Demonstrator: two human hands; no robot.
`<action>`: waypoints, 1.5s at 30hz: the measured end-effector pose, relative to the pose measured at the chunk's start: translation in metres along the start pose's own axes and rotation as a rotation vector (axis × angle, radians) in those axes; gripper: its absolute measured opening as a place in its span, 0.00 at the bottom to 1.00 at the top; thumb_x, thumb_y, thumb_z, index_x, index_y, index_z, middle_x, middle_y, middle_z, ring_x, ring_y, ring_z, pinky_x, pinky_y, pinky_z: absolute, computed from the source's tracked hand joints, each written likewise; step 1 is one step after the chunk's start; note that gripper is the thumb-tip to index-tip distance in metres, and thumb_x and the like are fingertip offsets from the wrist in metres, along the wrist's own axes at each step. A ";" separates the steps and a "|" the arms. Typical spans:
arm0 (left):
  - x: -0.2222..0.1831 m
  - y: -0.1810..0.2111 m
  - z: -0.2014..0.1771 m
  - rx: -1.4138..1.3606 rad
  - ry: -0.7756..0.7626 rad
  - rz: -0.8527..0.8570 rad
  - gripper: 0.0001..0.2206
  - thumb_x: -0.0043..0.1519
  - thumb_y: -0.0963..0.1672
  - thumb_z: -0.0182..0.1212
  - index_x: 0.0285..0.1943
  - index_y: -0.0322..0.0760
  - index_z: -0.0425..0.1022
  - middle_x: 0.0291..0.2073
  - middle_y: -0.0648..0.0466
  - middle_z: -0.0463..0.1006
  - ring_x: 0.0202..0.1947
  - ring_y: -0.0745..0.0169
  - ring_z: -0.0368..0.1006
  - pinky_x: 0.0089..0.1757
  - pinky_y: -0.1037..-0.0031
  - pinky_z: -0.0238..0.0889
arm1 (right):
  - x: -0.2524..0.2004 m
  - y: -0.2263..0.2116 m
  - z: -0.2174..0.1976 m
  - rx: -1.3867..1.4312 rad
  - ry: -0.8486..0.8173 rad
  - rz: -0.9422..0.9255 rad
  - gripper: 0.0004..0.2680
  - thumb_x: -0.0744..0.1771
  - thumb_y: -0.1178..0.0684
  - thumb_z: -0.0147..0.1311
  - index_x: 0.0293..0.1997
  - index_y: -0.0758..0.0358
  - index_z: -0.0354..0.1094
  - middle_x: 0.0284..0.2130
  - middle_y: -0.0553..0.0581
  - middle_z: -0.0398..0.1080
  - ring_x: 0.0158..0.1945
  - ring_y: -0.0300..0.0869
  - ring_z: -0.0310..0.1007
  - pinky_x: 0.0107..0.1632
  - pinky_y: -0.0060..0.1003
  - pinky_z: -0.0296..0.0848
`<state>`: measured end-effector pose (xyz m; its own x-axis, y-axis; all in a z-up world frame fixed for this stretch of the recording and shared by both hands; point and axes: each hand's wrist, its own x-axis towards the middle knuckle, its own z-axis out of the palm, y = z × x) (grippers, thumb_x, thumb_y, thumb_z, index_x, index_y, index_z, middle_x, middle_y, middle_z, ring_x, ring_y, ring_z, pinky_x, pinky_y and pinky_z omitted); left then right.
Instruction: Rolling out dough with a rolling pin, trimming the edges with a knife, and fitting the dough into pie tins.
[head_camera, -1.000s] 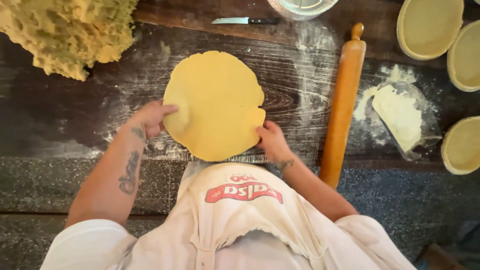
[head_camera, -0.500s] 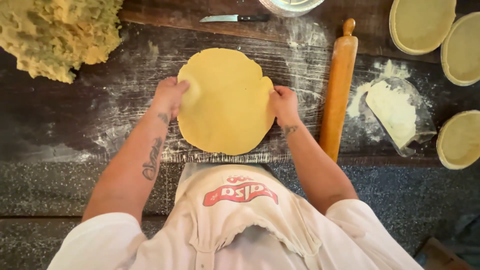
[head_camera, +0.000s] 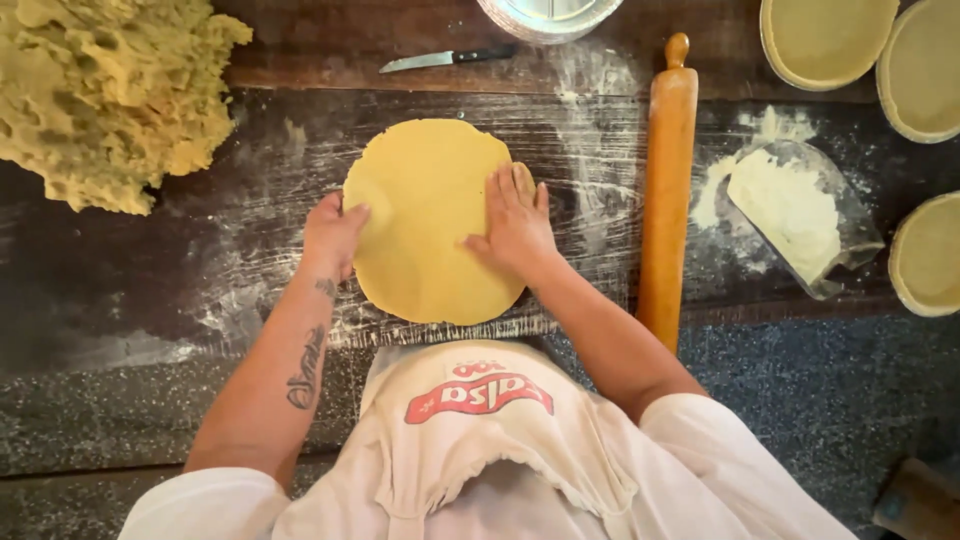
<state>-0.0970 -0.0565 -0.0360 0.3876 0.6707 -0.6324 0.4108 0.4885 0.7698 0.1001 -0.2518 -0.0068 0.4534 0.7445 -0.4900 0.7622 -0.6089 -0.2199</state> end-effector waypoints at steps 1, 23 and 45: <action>0.010 -0.005 0.000 0.002 0.002 0.003 0.19 0.63 0.42 0.65 0.62 0.31 0.73 0.42 0.40 0.82 0.41 0.42 0.81 0.40 0.56 0.75 | 0.015 0.011 0.008 0.002 0.003 -0.002 0.41 0.62 0.29 0.57 0.78 0.64 0.40 0.78 0.64 0.35 0.80 0.55 0.28 0.74 0.68 0.35; -0.067 0.038 -0.068 0.277 0.103 0.017 0.23 0.70 0.54 0.51 0.67 0.37 0.69 0.50 0.45 0.79 0.31 0.52 0.80 0.29 0.68 0.73 | -0.099 0.046 0.010 0.200 0.423 0.165 0.30 0.59 0.48 0.67 0.67 0.65 0.62 0.53 0.75 0.70 0.55 0.67 0.72 0.55 0.59 0.71; 0.160 0.090 -0.056 0.268 0.476 0.061 0.15 0.65 0.51 0.69 0.31 0.48 0.68 0.26 0.61 0.74 0.30 0.69 0.70 0.34 0.68 0.66 | 0.095 0.187 -0.038 0.947 0.705 0.647 0.19 0.73 0.49 0.51 0.23 0.51 0.45 0.22 0.47 0.43 0.27 0.37 0.40 0.34 0.39 0.44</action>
<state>-0.0443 0.1262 -0.0628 0.0264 0.9021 -0.4308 0.6193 0.3235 0.7154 0.3033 -0.2844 -0.0624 0.9653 0.0603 -0.2543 -0.1576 -0.6420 -0.7504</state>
